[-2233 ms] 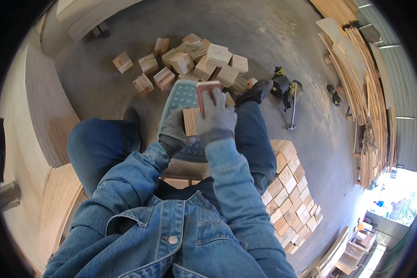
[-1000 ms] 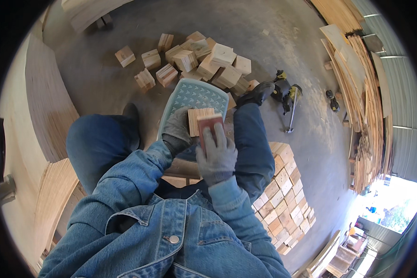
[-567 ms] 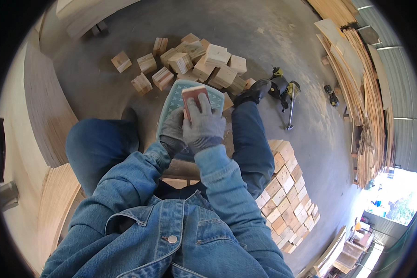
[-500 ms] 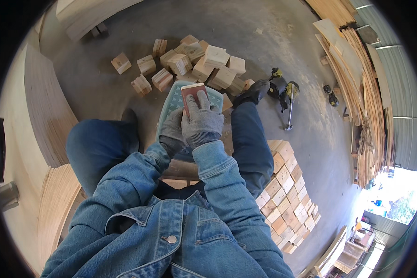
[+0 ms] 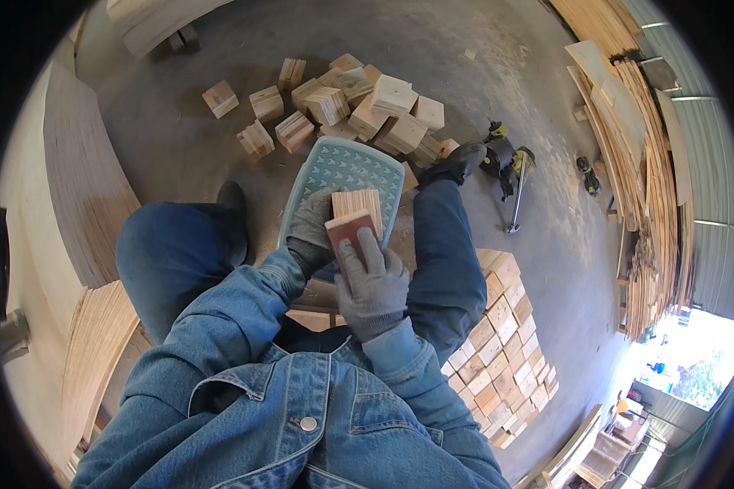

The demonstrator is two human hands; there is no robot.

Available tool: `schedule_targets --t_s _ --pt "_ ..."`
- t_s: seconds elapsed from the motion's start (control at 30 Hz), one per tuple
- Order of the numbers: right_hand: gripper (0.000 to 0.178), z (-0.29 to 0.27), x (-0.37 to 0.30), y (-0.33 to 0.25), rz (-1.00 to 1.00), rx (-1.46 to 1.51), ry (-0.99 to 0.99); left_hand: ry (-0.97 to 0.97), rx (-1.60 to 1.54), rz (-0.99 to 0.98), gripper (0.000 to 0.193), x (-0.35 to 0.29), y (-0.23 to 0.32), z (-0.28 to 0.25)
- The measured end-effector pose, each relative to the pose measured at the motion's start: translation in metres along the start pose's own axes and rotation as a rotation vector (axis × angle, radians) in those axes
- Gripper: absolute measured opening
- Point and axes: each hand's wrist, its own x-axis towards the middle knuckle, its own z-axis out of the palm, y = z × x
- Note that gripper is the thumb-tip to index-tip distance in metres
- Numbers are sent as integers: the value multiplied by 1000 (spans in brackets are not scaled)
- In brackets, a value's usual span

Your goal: The person sits on a low stool and sands small wooden blocks one by one using a sanding block. They rotate each block to sand multiple faces and then place the finished pieces into a growing stack on the floor.

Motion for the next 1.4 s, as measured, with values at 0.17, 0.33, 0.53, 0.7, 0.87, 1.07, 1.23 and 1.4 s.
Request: schedule_targets --t_s 0.17,0.33,0.53,0.7,0.87,1.07,1.23,1.4 --pt "63 -1 83 -1 92 -11 -34 -24 -221 20 64 4 34 -12" --pt "61 10 126 7 123 -47 48 11 108 81 62 -1 51 -20" --pt "67 -2 54 -5 46 17 -35 -13 -158 19 63 1 23 -15" --pt "69 2 -10 5 9 39 10 20 180 26 72 -5 24 -10" --pt "67 5 17 12 -8 7 45 40 192 42 69 -4 33 -14" --pt "61 -8 126 6 196 25 -82 55 45 65 72 1 41 -15" --pt "62 7 118 16 128 -33 36 -32 21 91 84 2 44 -18" --pt "66 -5 39 5 76 18 -35 13 61 51 72 -4 24 -10"
